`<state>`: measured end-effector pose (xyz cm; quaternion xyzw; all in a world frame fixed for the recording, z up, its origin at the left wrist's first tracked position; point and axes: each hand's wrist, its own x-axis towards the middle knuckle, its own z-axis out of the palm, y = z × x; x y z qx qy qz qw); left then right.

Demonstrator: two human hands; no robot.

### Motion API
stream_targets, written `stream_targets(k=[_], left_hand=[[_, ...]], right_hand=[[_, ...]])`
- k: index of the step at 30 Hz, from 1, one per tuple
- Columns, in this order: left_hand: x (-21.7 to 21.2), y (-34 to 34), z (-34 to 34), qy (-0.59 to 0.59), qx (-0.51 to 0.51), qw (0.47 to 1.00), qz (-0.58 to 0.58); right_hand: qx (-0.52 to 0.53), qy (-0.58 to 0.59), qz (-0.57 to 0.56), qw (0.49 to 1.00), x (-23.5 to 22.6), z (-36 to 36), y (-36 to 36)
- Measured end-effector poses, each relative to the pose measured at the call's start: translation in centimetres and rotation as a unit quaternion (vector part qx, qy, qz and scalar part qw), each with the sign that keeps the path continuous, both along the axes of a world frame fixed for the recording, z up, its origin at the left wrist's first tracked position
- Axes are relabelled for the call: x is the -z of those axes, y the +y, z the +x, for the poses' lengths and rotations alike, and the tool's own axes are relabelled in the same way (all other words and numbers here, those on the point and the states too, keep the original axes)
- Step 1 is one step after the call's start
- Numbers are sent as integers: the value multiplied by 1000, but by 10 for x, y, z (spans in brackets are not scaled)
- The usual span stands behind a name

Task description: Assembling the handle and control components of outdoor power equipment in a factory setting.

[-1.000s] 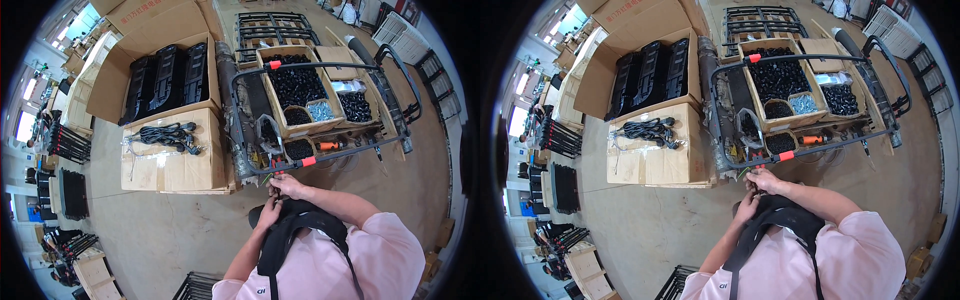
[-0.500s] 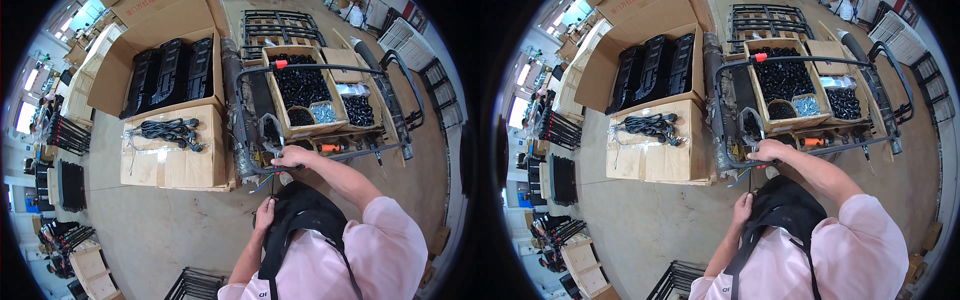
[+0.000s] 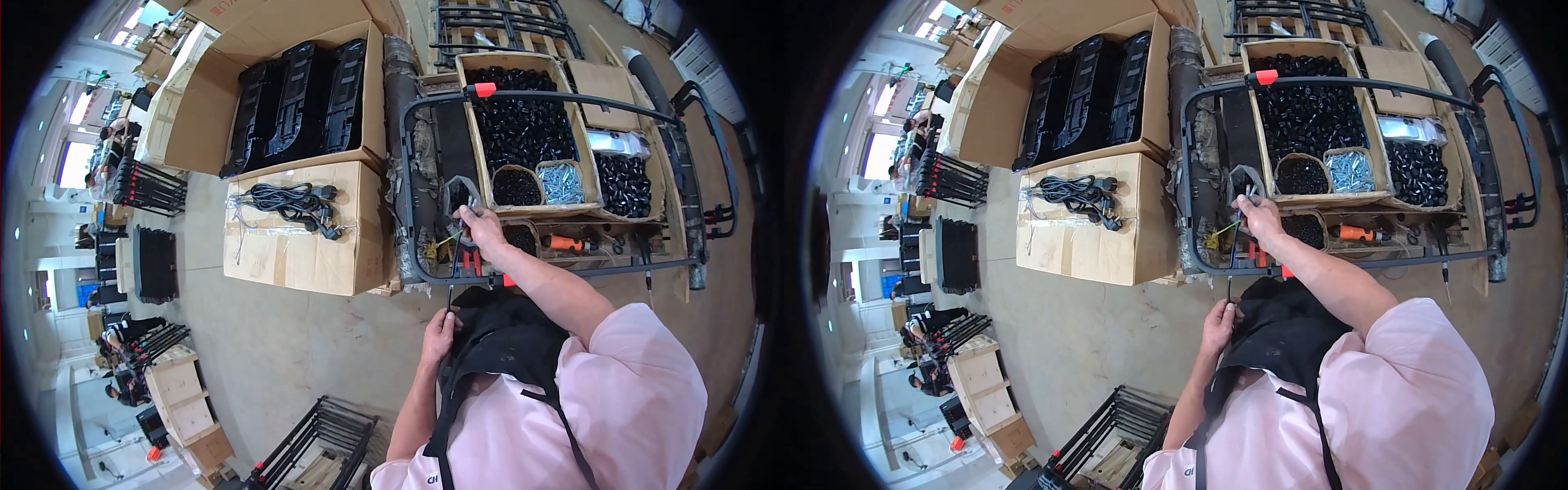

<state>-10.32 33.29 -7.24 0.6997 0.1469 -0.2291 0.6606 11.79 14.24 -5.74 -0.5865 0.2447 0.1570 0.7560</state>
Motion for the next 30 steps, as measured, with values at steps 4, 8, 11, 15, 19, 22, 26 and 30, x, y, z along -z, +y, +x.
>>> stream_targets(k=[4, 8, 11, 15, 19, 22, 26, 30], left_hand=[[-22, -9, 7, 54, 10, 998, 1], [-37, -20, 24, 79, -27, 997, 2], [-38, -29, 41, 60, -43, 997, -15], [-27, -31, 52, 65, -84, 992, -66], [-27, -35, 62, 87, -132, 979, -129], [-22, -36, 65, 85, -162, 972, -150], [-14, -25, 58, 52, -118, 982, -137], [-23, -22, 66, 54, -66, 988, -127]], right_hand=[[-47, -5, -2, 999, 0, 15, 4], [-98, -67, -83, 989, 6, 43, 1], [-121, -49, 27, 991, 7, 56, -2], [-342, 10, -69, 937, -8, 38, -10], [-344, -38, -86, 934, -5, 22, -3], [-335, -80, -171, 923, -15, 26, 7], [-325, -115, -230, 910, -10, 27, 20], [-337, -154, -285, 884, -9, 30, 24]])
